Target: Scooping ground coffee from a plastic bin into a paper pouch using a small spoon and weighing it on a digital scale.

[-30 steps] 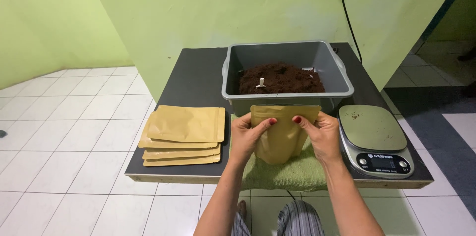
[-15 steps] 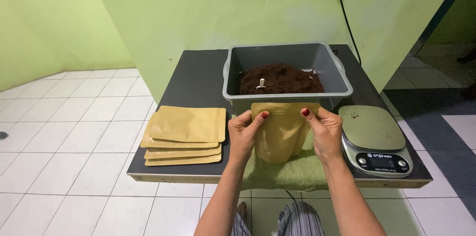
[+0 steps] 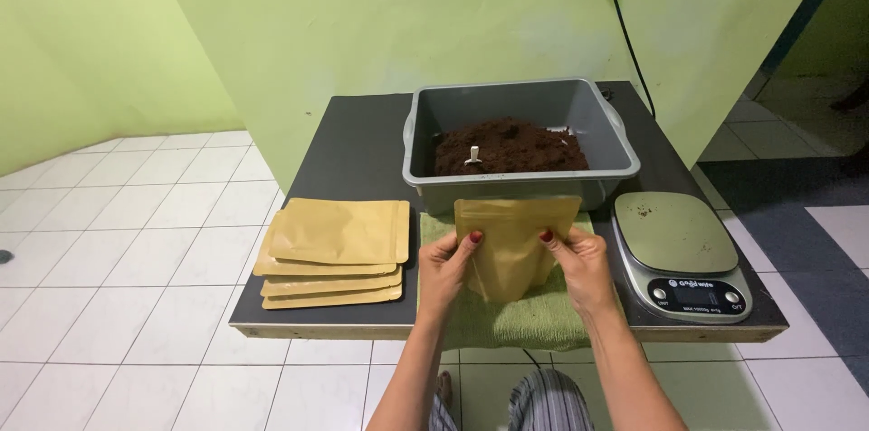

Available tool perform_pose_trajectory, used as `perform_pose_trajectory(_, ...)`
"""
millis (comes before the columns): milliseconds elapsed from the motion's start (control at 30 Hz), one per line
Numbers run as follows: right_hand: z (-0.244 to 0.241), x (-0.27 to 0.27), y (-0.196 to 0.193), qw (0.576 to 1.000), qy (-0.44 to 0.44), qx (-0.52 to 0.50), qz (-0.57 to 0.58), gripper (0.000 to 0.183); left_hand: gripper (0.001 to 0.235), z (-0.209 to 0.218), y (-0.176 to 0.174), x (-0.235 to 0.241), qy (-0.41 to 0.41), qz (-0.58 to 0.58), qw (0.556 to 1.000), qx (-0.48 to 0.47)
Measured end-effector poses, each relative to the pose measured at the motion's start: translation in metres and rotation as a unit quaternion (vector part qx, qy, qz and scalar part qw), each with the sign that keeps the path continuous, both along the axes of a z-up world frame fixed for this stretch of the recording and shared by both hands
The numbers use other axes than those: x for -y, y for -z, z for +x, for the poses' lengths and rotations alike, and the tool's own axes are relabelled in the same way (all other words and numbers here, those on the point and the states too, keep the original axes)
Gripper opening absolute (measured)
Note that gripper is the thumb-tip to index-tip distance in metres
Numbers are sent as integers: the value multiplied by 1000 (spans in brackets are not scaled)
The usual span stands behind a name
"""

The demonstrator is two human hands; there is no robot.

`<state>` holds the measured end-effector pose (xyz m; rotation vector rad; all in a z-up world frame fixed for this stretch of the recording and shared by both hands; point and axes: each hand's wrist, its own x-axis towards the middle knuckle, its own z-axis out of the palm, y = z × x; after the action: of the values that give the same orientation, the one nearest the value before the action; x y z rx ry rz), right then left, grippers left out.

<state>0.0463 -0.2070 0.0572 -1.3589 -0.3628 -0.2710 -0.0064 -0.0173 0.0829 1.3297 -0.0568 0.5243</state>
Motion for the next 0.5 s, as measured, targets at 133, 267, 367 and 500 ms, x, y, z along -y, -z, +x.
perform_pose_trajectory(133, -2, 1, 1, 1000, 3, -10, 18, 13, 22, 6, 21, -5, 4, -3, 1000, -2)
perform_pose_trajectory(267, -2, 1, 10, 1000, -9, -21, 15, 13, 19, 7, 29, -6, 14, 4, 1000, -10)
perform_pose_trajectory(367, 3, 4, 32, 999, -11, -32, 11, 12, 19, 0, 30, -5, 24, -3, 999, -29)
perform_pose_trajectory(500, -2, 4, 26, 999, 8, -39, 11, 13, 19, -1, 36, -8, 33, -20, 998, -40)
